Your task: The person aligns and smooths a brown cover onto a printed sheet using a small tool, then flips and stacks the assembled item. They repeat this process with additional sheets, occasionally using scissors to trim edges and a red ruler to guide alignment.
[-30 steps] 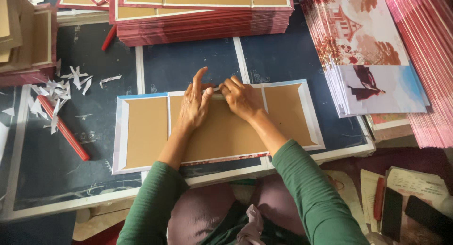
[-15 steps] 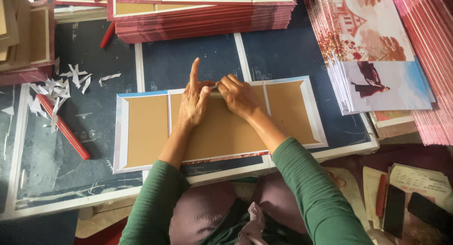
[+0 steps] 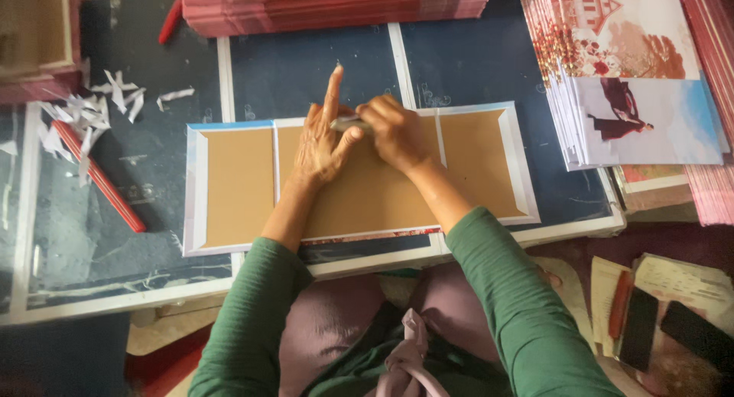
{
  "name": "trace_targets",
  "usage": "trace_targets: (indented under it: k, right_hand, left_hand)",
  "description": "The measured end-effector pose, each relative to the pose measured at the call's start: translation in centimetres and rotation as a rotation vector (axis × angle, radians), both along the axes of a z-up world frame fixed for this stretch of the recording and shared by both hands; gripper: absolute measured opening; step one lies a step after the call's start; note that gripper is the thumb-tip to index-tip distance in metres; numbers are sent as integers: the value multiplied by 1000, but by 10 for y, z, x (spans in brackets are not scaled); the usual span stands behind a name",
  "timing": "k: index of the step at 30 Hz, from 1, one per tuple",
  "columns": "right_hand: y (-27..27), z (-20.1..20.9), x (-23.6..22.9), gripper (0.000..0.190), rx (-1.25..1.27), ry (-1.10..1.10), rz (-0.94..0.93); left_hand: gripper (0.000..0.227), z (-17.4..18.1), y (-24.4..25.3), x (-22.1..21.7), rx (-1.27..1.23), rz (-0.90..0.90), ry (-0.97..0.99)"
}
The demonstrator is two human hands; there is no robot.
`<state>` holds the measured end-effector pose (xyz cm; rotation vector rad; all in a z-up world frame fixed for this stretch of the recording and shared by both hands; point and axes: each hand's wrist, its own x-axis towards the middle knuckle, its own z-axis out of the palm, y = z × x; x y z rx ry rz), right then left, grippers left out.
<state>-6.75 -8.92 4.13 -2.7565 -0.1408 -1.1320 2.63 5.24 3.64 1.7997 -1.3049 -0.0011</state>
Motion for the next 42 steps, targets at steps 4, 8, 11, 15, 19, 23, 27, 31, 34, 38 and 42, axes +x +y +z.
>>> trace_targets:
  k: [4,8,11,15,19,23,27,31,34,38,42]
  right_hand:
    - [-29,4,-4,13,301,-115,1]
    - [-51,-14,-12,7,440,-95,-172]
    - [-56,-20,-13,10,462,-38,-243]
    - [-46,-12,-15,3,479,45,-241]
    - [-38,-17,-15,6,442,165,-207]
    - [-28,-7,-19,9,399,233,-197]
    - [-30,-15,-20,13,401,301,-208]
    - [-50,-3,-21,8,545,337,-332]
    - [-65,3,-41,51,617,473,-604]
    - [-37,7,-50,35,453,489,-812]
    - [-14,-119,13,37,848,210,-540]
  left_hand:
    - [84,-9,-1,-1,-22,29,10]
    - [93,-25,-12,-6,207,141,-353]
    - [98,-26,-15,-11,257,154,-394]
    - [99,-28,-16,-13,232,161,-372]
    - [95,-28,-16,-13,192,158,-373]
    - [93,-25,-18,-19,178,174,-431]
    - [105,-15,-21,-44,298,173,-397]
    - [100,-20,-26,-36,224,197,-460]
    - [97,-21,-24,-38,222,207,-408]
    - [93,-23,-23,-40,217,202,-369]
    - [77,-19,-17,-40,443,230,-315]
